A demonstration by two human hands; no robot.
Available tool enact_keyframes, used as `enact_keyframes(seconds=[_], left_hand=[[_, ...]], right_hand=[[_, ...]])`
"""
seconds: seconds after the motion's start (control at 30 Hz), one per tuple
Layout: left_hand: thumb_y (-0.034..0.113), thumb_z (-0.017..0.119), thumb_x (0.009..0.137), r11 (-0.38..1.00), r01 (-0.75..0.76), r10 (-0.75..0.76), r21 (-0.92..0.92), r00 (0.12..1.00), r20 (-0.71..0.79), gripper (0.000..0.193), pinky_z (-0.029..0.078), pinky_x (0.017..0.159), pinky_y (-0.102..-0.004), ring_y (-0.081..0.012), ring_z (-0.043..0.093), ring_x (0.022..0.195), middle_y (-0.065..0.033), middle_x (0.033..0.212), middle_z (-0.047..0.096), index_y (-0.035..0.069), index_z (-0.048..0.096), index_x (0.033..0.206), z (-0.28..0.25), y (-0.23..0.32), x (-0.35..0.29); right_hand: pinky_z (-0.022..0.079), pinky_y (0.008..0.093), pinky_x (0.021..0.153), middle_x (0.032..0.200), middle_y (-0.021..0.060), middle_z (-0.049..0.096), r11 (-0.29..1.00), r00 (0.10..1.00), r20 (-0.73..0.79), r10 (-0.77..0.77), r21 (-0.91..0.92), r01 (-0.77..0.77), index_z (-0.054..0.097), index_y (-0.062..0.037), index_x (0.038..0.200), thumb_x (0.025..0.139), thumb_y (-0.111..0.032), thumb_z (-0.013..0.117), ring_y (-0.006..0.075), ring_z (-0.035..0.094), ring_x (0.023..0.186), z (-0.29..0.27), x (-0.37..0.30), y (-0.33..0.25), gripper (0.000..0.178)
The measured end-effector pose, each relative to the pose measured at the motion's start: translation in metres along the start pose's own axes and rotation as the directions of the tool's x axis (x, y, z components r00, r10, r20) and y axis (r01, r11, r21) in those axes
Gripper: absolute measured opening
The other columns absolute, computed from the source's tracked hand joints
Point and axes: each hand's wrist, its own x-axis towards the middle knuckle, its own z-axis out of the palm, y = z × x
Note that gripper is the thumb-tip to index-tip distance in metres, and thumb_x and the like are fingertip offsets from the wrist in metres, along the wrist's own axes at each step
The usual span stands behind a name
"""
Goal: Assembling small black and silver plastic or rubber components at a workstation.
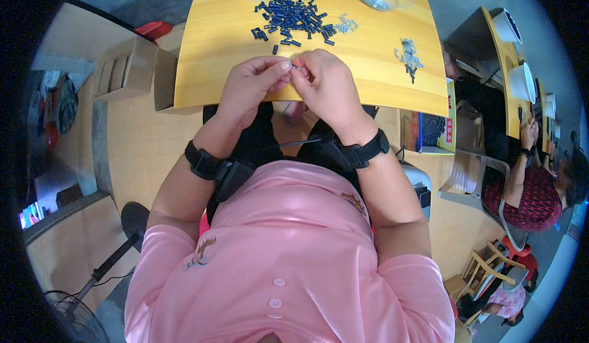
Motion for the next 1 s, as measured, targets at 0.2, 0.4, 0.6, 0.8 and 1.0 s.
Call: enact_keyframes(seconds=[0.2,0.4,0.6,0.8,1.0], left_hand=[[0.013,0.063,0.084,0.989,0.023,-0.019,-0.148,0.999,0.03,0.022,0.051,0.072,-0.0218,-0.0108,0.061,0.077,-0.0065,0.092,0.063,-0.001,0.061,0.102,0.006,-0.002,0.002],[0.009,0.062,0.085,0.977,0.05,-0.03,-0.209,0.995,0.098,0.022,0.051,0.073,-0.0216,-0.0114,0.061,0.081,-0.0066,0.092,0.063,-0.001,0.061,0.104,0.008,-0.004,0.002],[0.008,0.064,0.082,0.994,-0.016,0.027,-0.109,0.994,0.104,0.025,0.049,0.075,-0.0218,-0.0105,0.06,0.082,-0.0062,0.092,0.064,-0.001,0.062,0.105,0.01,-0.005,0.004],[0.008,0.065,0.081,0.995,-0.096,0.098,-0.026,0.989,0.112,0.025,0.047,0.078,-0.0228,-0.0102,0.058,0.086,-0.0063,0.095,0.064,-0.001,0.063,0.105,0.01,-0.006,0.001],[0.012,0.062,0.085,0.997,-0.077,0.08,-0.03,0.989,0.126,0.024,0.049,0.078,-0.0235,-0.0118,0.06,0.085,-0.0084,0.094,0.064,-0.001,0.061,0.104,0.006,-0.006,0.002]], right_hand=[[0.047,0.026,0.061,0.074,0.0106,0.06,0.98,0.992,-0.069,0.107,0.178,-0.093,0.063,0.001,0.086,0.076,-0.003,0.063,0.0165,0.058,0.065,-0.002,-0.012,0.011,0.011],[0.045,0.0229,0.061,0.074,0.0067,0.06,0.941,0.979,-0.043,0.199,0.287,-0.179,0.063,0.0012,0.087,0.077,-0.002,0.063,0.0105,0.055,0.065,-0.003,-0.016,0.017,0.011],[0.045,0.0228,0.061,0.075,0.0068,0.061,0.943,0.978,-0.031,0.205,0.273,-0.189,0.063,0.0012,0.087,0.076,-0.002,0.063,0.0104,0.055,0.064,-0.004,-0.018,0.018,0.011],[0.045,0.0222,0.061,0.076,0.0055,0.06,0.929,0.971,-0.016,0.238,0.295,-0.222,0.063,0.001,0.088,0.077,-0.003,0.063,0.0094,0.054,0.065,-0.002,-0.021,0.022,0.012],[0.045,0.0212,0.062,0.077,0.0046,0.061,0.921,0.971,-0.003,0.237,0.32,-0.224,0.064,0.0007,0.089,0.078,-0.004,0.065,0.0082,0.054,0.066,0.0,-0.02,0.021,0.013]])
